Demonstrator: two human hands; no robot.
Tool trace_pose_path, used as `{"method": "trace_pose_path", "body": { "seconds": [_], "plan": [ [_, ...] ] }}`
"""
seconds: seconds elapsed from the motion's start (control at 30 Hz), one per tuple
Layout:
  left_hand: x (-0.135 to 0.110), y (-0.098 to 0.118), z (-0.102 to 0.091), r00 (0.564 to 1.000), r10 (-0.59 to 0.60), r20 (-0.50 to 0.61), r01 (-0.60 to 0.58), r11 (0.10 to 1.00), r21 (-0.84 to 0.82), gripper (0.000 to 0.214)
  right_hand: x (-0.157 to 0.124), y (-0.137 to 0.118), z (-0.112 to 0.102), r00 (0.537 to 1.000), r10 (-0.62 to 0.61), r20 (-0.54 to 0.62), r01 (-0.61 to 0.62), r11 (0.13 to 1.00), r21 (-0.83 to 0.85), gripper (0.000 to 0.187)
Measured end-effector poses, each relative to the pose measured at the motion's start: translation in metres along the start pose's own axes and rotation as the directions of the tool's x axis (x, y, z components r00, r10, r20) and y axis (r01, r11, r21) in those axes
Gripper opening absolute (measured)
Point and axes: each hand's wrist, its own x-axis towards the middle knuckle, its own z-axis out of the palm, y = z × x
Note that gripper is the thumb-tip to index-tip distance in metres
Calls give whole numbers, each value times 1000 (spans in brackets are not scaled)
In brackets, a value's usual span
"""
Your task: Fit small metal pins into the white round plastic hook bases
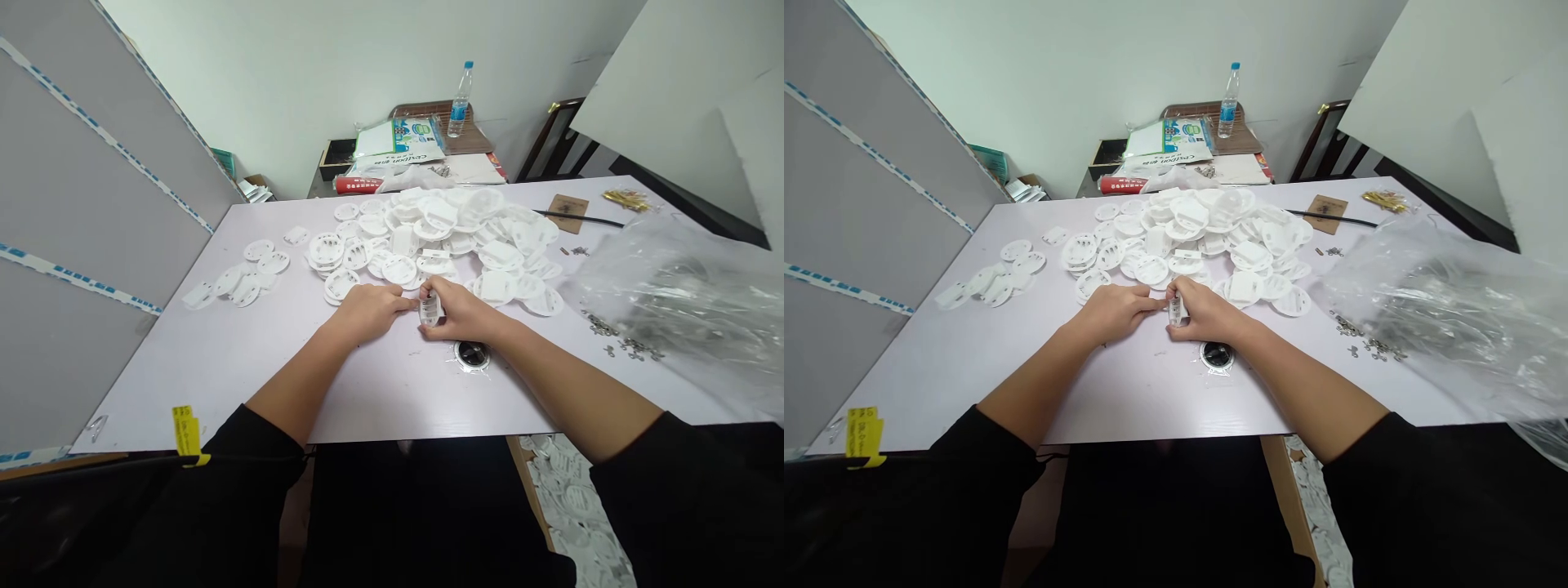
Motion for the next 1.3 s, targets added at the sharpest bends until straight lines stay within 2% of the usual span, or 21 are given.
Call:
{"method": "trace_pose_path", "body": {
  "seconds": [0.2, 0.9, 1.3],
  "plan": [
    [1, 1, 4, 999, 29, -15, -29, 999, -18, 35, -1, 0, 1, 1000, -16, 1, 16, 1000, -9, 45],
    [4, 3, 3, 999, -20, 42, 26, 989, -149, 34, 0, -2, 2, 999, -40, -14, 40, 999, -8, 44],
    [5, 4, 1, 997, -44, 59, 51, 990, -131, 34, -1, -2, 3, 997, -70, -17, 70, 997, -36, 44]
  ]
}}
